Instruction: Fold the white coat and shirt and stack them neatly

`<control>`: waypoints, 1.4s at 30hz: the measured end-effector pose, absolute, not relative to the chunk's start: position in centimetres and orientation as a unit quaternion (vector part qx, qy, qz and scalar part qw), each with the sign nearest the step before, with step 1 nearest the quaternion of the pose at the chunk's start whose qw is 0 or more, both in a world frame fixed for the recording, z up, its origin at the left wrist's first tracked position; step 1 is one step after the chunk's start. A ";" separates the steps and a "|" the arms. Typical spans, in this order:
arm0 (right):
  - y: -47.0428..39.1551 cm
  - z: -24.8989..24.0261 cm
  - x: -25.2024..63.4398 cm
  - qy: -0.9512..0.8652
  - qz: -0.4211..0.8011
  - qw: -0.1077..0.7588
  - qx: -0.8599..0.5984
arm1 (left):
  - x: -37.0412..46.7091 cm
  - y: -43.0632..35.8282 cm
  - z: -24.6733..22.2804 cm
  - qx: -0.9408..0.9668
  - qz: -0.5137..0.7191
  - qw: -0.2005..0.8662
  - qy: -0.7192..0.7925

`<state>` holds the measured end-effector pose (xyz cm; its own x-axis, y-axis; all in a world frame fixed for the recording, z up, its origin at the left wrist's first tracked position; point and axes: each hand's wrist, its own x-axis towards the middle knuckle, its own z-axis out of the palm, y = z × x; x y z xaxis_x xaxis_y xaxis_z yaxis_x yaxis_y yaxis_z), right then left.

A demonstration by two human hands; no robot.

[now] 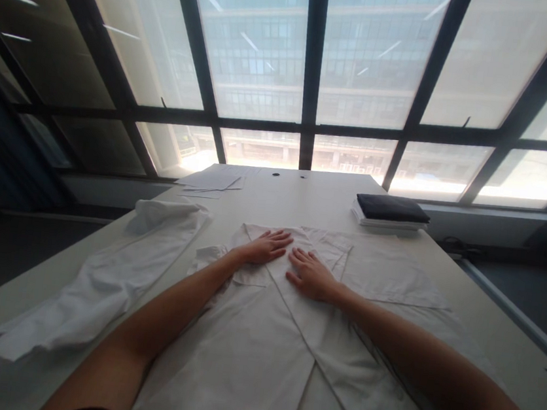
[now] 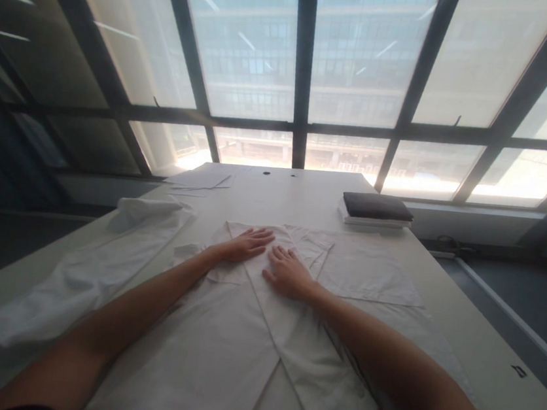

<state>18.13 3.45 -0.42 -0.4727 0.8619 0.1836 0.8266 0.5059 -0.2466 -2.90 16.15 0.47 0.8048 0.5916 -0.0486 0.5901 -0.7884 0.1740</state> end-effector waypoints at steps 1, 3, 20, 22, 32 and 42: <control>3.4 -0.2 18.2 -0.870 0.070 0.142 -0.467 | -2.7 15.9 0.6 0.949 0.000 0.101 0.298; 3.3 -0.1 18.3 -0.884 0.080 0.142 -0.439 | -2.5 15.7 0.8 0.950 -0.004 0.113 0.291; 7.3 -2.1 17.8 -0.810 0.047 0.133 -0.570 | -3.0 17.1 -0.5 0.924 0.011 0.059 0.379; 9.3 -1.7 17.5 -0.817 0.046 0.126 -0.561 | -3.1 17.1 -0.5 0.925 0.009 0.057 0.376; 14.7 -1.8 16.4 -0.789 0.065 0.116 -0.600 | -2.9 17.0 -0.7 0.912 0.008 0.059 0.406; 14.9 -1.8 16.4 -0.735 0.070 0.120 -0.664 | -6.7 19.8 0.1 0.796 -0.016 0.080 0.600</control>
<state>16.44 14.88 -1.80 -0.0904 0.9924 0.0838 0.9586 0.1095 -0.2630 -6.72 19.82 0.11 0.2788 0.9526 -0.1216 0.9577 -0.2664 0.1083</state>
